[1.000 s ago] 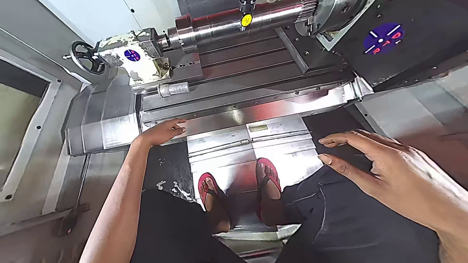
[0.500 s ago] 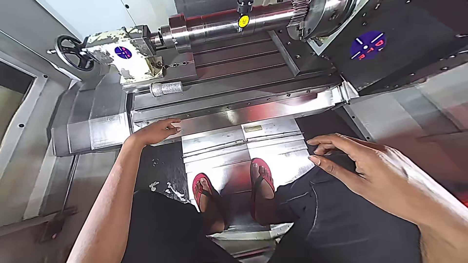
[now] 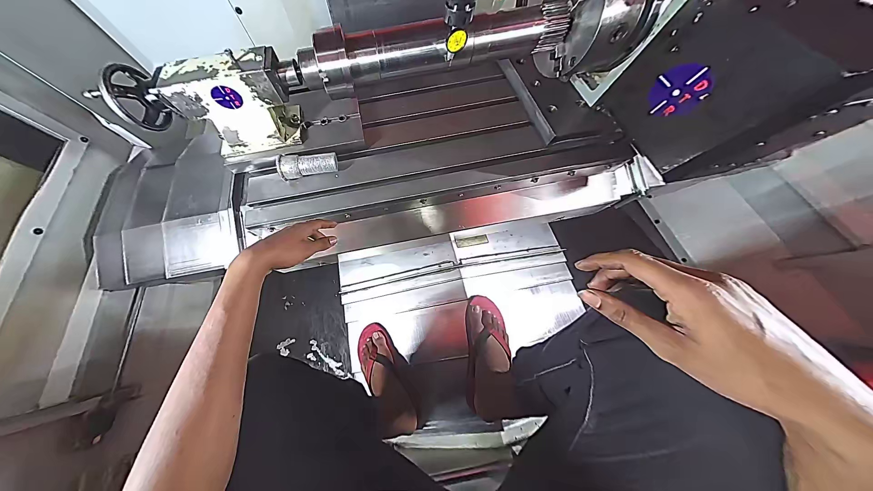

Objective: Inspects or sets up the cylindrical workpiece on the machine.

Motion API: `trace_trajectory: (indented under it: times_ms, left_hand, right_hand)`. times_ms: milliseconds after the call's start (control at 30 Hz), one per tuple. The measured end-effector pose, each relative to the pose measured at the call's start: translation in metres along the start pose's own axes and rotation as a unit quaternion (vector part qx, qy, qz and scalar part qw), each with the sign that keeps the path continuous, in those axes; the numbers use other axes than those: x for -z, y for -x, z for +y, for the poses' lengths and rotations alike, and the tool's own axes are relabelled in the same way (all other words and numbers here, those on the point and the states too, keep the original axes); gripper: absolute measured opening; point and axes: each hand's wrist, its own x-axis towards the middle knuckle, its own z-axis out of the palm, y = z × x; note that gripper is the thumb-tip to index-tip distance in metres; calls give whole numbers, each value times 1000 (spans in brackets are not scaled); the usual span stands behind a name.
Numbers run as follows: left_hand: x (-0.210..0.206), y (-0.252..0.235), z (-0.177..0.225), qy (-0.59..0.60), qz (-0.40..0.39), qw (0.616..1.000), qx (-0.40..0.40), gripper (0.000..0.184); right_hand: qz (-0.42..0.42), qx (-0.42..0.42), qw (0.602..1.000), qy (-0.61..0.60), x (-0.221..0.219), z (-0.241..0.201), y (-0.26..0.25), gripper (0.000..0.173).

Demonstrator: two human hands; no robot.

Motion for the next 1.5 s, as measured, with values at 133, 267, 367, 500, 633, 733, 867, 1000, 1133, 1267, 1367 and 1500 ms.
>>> trace_trajectory:
  times_ms: [133, 267, 367, 500, 633, 733, 867, 1000, 1133, 1267, 1367, 1500]
  left_hand:
    - [0, 1, -1, -5, 3, 1000, 0, 49]
    - [1, 3, 3, 3, -1, 1000, 6, 49]
    - [0, 4, 4, 5, 9, 1000, 2, 50]
    - [-1, 3, 2, 14, 7, 1000, -2, 51]
    - [-2, 1, -1, 30, 5, 1000, -3, 52]
    - [-2, 1, 0, 27, 6, 1000, -3, 53]
    - [-1, 2, 1, 18, 5, 1000, -1, 53]
    - [-1, 2, 2, 8, 7, 1000, -2, 51]
    - [-1, 3, 2, 9, 7, 1000, 7, 51]
    - [-2, 3, 1, 12, 8, 1000, 1, 50]
    - [-1, 3, 2, 9, 6, 1000, -2, 50]
    - [-2, 1, 1, 6, 5, 1000, 1, 50]
  right_hand:
    - [-1, -1, 1000, 3, 0, 0, 0, 50]
    - [-3, -6, 1000, 4, 0, 0, 0, 50]
    - [-3, -8, 1000, 8, 0, -1, 0, 51]
    - [-3, -7, 1000, 7, 0, -1, 0, 51]
    - [-4, -9, 1000, 0, 0, -2, 0, 51]
    - [-1, -6, 1000, -1, 0, -1, 0, 51]
    - [-5, -8, 1000, 1, 1, -1, 0, 51]
    - [-5, -9, 1000, 0, 1, -1, 1, 51]
    - [-4, -7, 1000, 5, 1, -1, 0, 52]
    - [-3, -7, 1000, 1, 0, -1, 0, 51]
    - [-4, -7, 1000, 2, 0, -1, 0, 51]
    - [-1, -3, 1000, -2, 1, -1, 0, 51]
